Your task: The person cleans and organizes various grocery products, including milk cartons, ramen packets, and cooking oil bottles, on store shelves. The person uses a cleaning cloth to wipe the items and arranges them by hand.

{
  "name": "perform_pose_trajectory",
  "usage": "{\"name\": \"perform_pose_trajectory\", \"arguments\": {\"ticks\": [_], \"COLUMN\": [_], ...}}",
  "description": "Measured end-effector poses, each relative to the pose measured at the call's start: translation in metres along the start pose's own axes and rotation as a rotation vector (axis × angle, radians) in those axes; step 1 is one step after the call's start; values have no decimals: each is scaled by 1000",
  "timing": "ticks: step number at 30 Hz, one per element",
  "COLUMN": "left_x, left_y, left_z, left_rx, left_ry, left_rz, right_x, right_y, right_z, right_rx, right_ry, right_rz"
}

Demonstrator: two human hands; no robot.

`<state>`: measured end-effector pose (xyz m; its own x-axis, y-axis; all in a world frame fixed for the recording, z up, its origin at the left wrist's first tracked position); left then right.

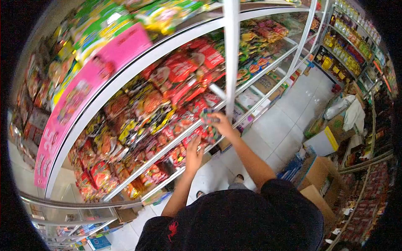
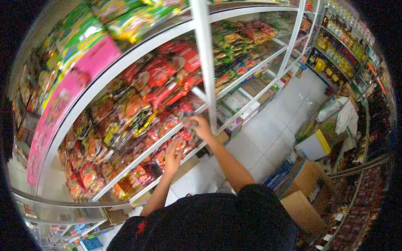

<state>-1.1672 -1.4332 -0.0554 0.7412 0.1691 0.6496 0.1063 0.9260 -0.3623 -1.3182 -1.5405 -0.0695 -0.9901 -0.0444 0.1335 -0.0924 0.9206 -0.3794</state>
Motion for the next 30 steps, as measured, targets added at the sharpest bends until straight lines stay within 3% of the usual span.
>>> {"name": "perform_pose_trajectory", "arguments": {"ticks": [1,3,5,7,9,11,12,15,20,23,25,26,28,30], "left_x": [-27,-76,-113,-136,-158,-165,-166,-154,-172,-188,-206,-208,-211,-209], "left_y": [-8,-21,-30,-51,-80,-116,-133,-183,-238,-261,-266,-268,-269,-274], "left_z": [14,37,64,91,91,117,119,129,135,127,106,103,98,97], "left_rx": [-14,30,-58,-57,112,-7,-55,-48,-156,-141,-3,14,84,187], "left_ry": [26,32,296,322,441,323,297,318,203,72,57,28,-60,-263], "left_rz": [-35,-131,-92,-72,-24,-11,98,233,267,268,153,160,157,132], "right_x": [14,48,79,107,135,165,179,218,273,313,352,364,367,357], "right_y": [13,34,49,57,60,53,47,42,11,-38,-93,-123,-172,-194], "right_z": [5,27,8,32,45,28,5,23,64,92,98,109,105,123], "right_rx": [-170,-268,-416,-419,-422,-404,-407,-341,-409,-375,-225,-229,33,1], "right_ry": [-217,-249,-319,-401,-471,-456,-396,-320,-282,-130,217,224,593,679], "right_rz": [-17,-33,-57,-22,8,63,53,88,74,106,205,195,88,-36]}}
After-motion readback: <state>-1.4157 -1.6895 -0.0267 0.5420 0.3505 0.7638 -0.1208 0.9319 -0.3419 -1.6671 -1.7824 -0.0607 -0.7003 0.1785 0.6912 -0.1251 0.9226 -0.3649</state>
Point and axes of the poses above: each hand's wrist, its own y-axis away from the middle knuckle, its own x-axis out of the back of the hand, z = x × y, the point moved 9 cm from there along -y, towards the middle knuckle, and after that the axes turned 2 degrees about -y, right-handed, at the moved point
